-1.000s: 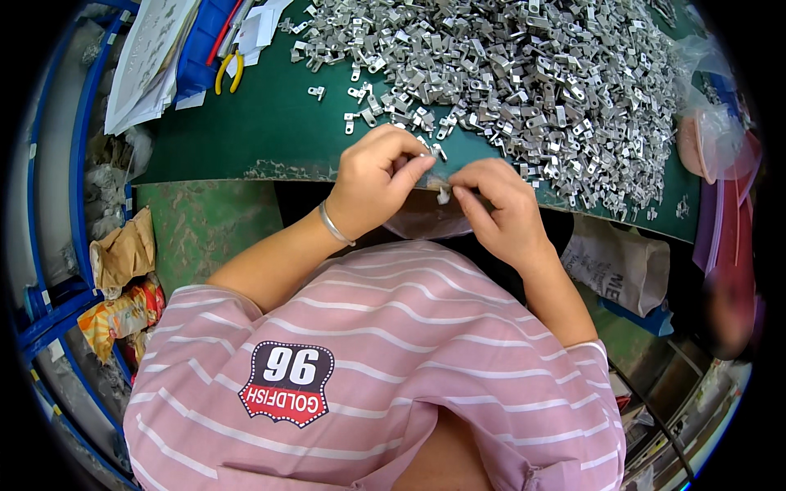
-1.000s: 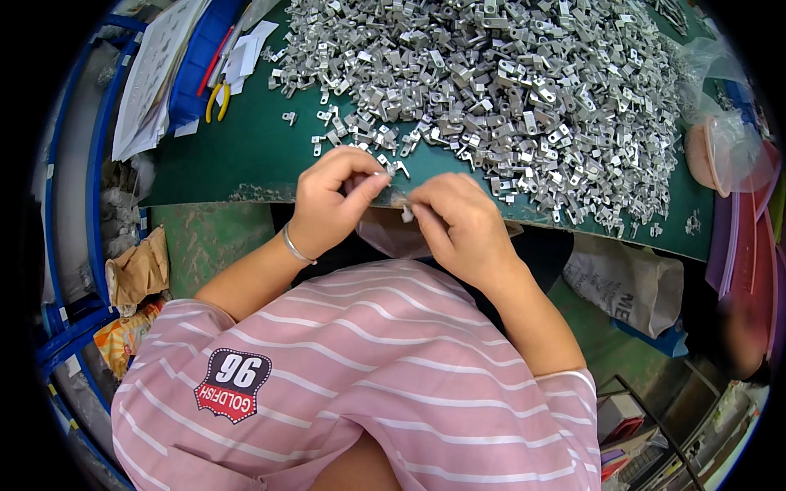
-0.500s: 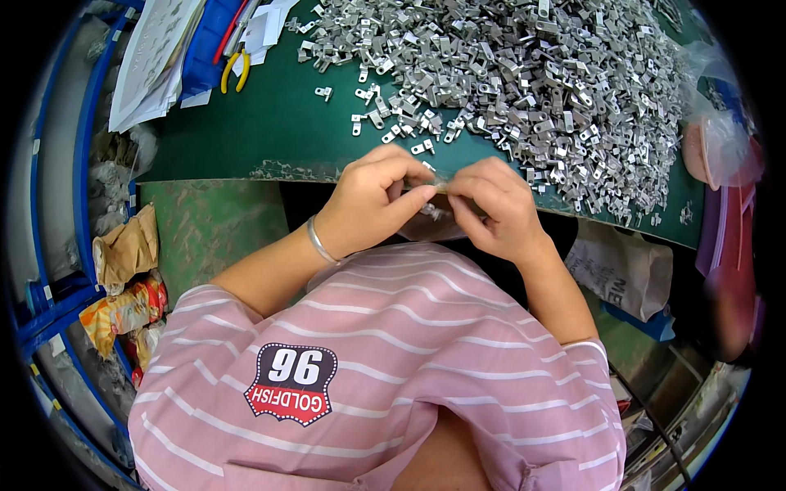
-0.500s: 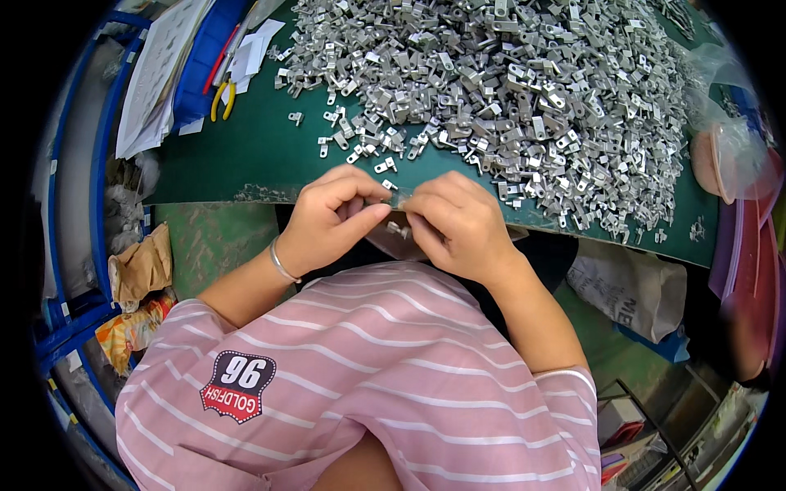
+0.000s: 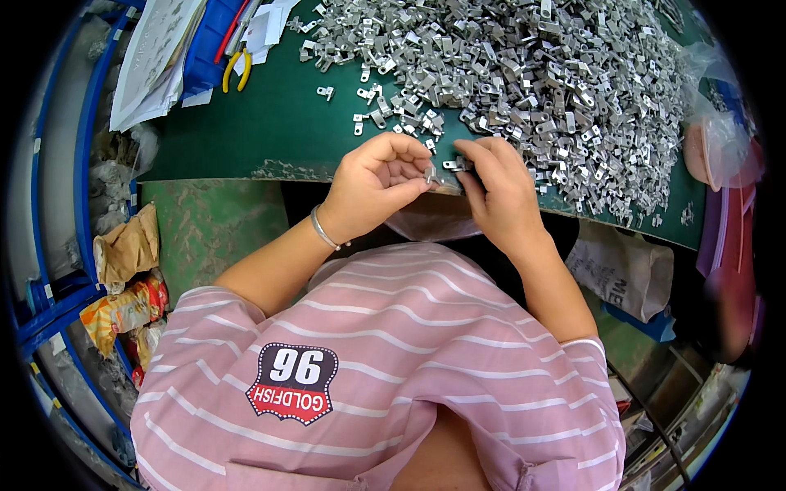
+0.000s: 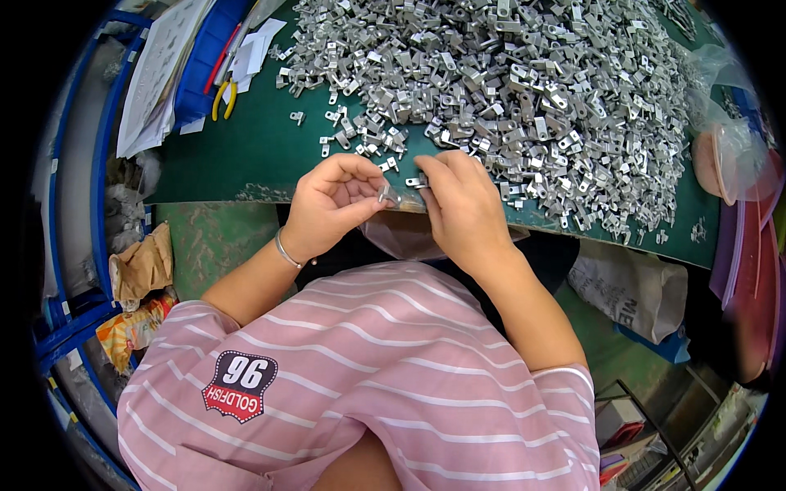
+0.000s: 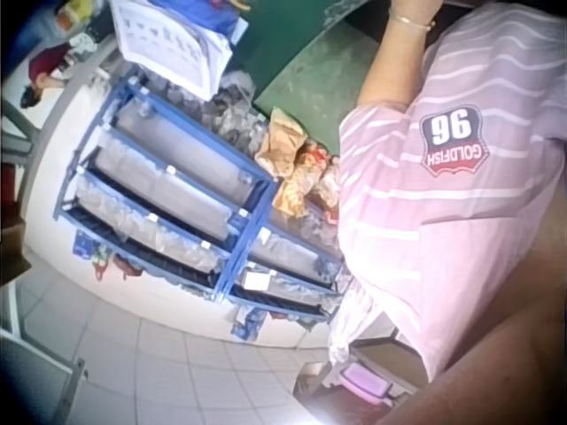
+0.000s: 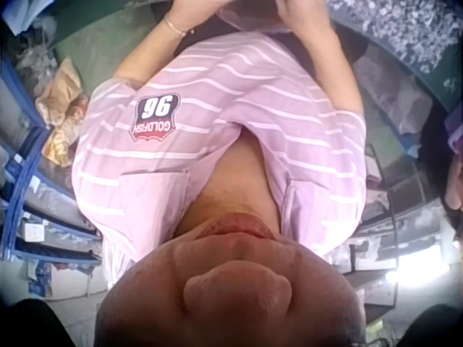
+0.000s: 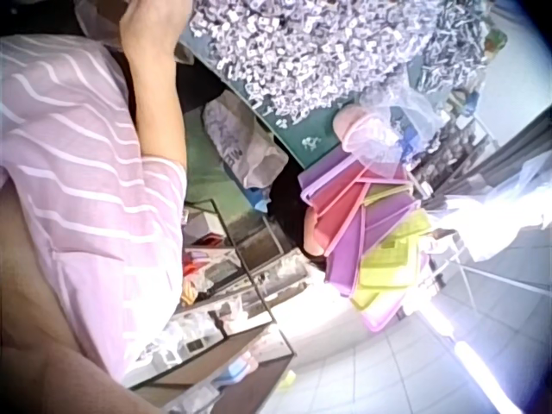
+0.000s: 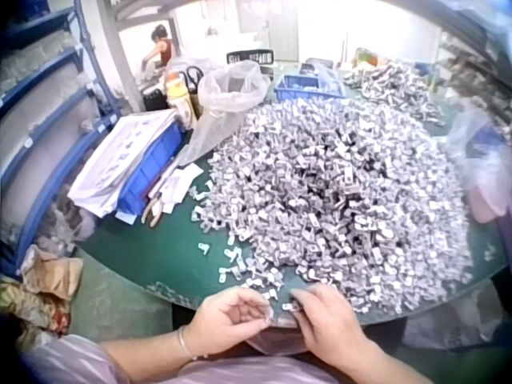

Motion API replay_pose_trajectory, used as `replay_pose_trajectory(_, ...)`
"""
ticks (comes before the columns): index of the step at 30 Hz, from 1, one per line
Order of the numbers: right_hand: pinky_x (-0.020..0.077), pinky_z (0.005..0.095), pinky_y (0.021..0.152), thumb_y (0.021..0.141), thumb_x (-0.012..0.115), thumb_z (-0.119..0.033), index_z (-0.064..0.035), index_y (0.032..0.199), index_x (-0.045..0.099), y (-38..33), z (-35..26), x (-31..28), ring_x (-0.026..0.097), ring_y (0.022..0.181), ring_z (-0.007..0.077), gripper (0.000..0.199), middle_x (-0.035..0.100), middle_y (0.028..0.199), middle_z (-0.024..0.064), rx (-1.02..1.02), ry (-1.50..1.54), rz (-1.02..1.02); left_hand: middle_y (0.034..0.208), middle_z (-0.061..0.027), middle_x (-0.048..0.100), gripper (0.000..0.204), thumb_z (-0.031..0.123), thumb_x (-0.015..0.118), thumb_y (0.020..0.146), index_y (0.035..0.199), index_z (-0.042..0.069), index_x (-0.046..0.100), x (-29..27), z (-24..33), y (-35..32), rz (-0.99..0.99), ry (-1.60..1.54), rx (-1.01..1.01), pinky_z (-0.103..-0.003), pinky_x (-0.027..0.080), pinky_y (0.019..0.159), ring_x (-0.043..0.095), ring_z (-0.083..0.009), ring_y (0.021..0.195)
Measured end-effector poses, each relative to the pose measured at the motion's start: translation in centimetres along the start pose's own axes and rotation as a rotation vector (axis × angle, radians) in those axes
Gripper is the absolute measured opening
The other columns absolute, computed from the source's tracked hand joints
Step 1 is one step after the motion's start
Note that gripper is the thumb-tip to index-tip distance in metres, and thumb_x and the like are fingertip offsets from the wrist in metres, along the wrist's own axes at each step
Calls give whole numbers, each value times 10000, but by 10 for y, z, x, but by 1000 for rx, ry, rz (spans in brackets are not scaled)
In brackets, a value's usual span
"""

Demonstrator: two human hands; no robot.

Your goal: The person repeatedly picks up small metal hardware pieces from a large pile on a green table and places them into a clear plastic bag. The person handles the pieces one at a time, using both hands to sort and transfer them from the table into the bag.

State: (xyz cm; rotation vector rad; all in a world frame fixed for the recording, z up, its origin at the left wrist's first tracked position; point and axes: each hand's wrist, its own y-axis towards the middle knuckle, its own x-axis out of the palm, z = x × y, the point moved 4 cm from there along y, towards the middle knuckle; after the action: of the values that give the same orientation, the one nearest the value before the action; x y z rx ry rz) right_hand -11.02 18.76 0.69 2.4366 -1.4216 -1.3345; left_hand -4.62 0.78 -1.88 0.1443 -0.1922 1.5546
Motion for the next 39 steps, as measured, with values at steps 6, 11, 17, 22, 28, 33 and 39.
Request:
replay_pose_trajectory(6,545,372,709,835,719,28,10,1072,676,-12,9,-9,670,829,304,242,667,976,135,116,102,7,1101,-127,667,295,-149,673,866,1131,-36,608,7,3,-4,-28,-12,130,-311,587,879,687,-174,994)
replay_pose_trajectory(11,541,259,666,902,698,-9,25,1064,691,-23,20,-12,675,773,134,165,694,925,79,620,710,-20,1057,-116,671,207,-94,710,782,968,-3,699,10,24,-2,-207,593,381,-302,537,739,670,-204,862)
replay_pose_trajectory(17,523,293,652,878,707,-1,0,1070,702,-11,3,-15,681,763,196,192,686,892,88,265,286,-97,997,-115,655,223,-12,759,790,1004,14,703,14,26,17,73,1050,539,-351,543,755,663,-293,849)
replay_pose_trajectory(22,549,376,755,819,731,20,3,981,710,8,6,2,667,841,344,164,677,942,135,-20,59,69,985,-95,650,189,-67,714,824,998,-2,678,15,27,23,22,969,371,-332,567,799,688,-219,936)
replay_pose_trajectory(28,541,279,713,883,739,-13,16,1018,722,-11,18,2,668,807,137,139,679,962,77,430,672,-25,1161,-119,601,302,-155,646,868,1133,-27,578,1,-1,13,-43,-79,77,-312,585,884,671,-171,1048)
replay_pose_trajectory(33,519,269,689,882,739,-19,3,1030,729,-7,7,-16,646,786,119,150,669,933,66,295,568,-341,1193,-125,587,314,-149,659,860,1136,-24,577,5,6,-6,-135,80,117,-290,571,901,665,-186,1080)
replay_pose_trajectory(39,518,414,840,805,728,-14,-37,1122,693,20,-15,-7,618,988,335,319,636,1077,145,-92,90,-251,1202,-109,573,534,202,882,752,1210,45,655,-25,50,-2,157,1055,371,-285,525,781,609,-205,982)
